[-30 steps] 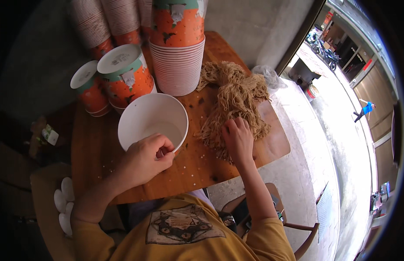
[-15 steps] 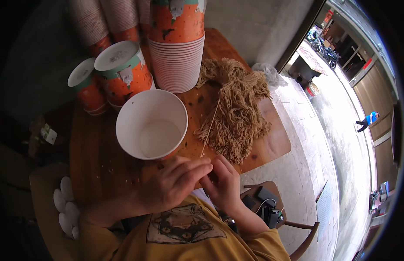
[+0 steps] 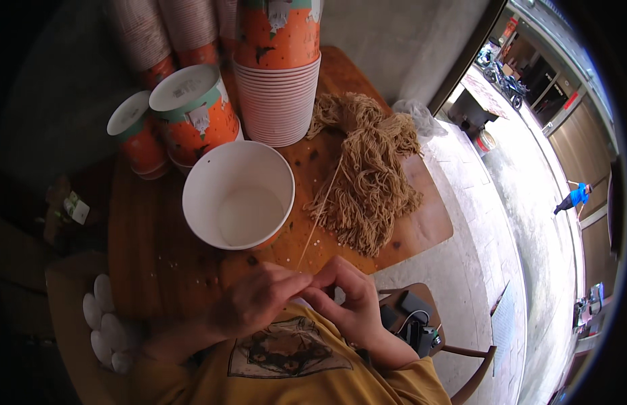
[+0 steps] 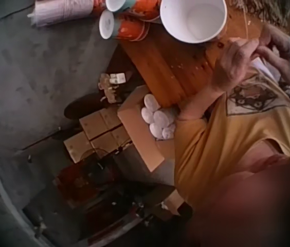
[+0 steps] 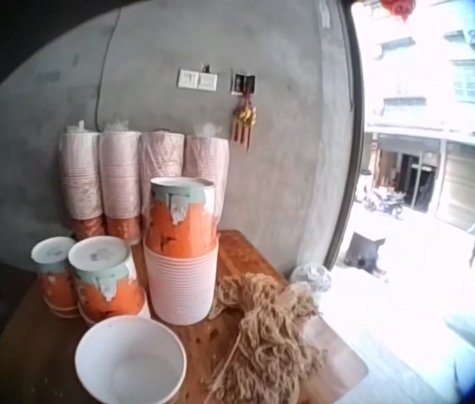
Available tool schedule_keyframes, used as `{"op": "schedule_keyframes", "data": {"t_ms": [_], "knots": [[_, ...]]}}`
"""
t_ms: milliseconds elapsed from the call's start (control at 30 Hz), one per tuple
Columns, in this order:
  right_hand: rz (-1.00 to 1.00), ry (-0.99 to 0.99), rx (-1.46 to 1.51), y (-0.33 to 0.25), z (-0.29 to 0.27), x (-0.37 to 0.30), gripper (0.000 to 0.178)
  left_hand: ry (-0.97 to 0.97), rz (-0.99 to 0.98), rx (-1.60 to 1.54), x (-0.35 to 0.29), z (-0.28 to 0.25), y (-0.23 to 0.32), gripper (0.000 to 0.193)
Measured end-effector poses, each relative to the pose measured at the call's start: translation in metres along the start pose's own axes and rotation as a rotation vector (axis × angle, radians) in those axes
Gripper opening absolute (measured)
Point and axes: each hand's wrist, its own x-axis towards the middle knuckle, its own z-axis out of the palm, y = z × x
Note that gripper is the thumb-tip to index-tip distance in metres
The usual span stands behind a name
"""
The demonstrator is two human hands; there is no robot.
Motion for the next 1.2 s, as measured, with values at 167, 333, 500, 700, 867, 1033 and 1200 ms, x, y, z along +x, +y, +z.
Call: {"op": "schedule_keyframes", "data": {"t_ms": [167, 333, 500, 700, 867, 1033, 1200], "knots": [[-0.386, -0.103, -0.033, 0.021, 0.002, 0.025, 0.025, 0.171, -0.33, -0.205, -0.014, -0.001, 0.0, 0.027], [-0.425, -0.182, -0.055, 0.016, 0.028, 0.029, 0.041, 0.36, -0.49, -0.466, -0.018, -0.002, 0.013, 0.016], [-0.426, -0.081, -0.119, 0.022, 0.045, 0.014, 0.029, 0.404, -0.551, -0.478, -0.02, -0.011, 0.022, 0.008], [-0.18, -0.169, 0.088, 0.024, 0.052, -0.003, 0.013, 0.319, -0.754, -0.687, -0.039, -0.015, 0.03, 0.005], [0.05, -0.126, 0.212, 0.015, 0.048, -0.003, 0.002, 0.378, -0.9, -1.013, -0.034, -0.013, 0.026, 0.01], [-0.119, -0.096, -0.022, 0.019, 0.045, 0.01, 0.004, 0.308, -1.052, -0.859, -0.043, -0.038, 0.017, 0.04], [-0.233, -0.207, -0.13, 0.011, 0.04, 0.013, 0.007, -0.12, -1.315, -1.245, -0.028, -0.058, 0.002, 0.054]]}}
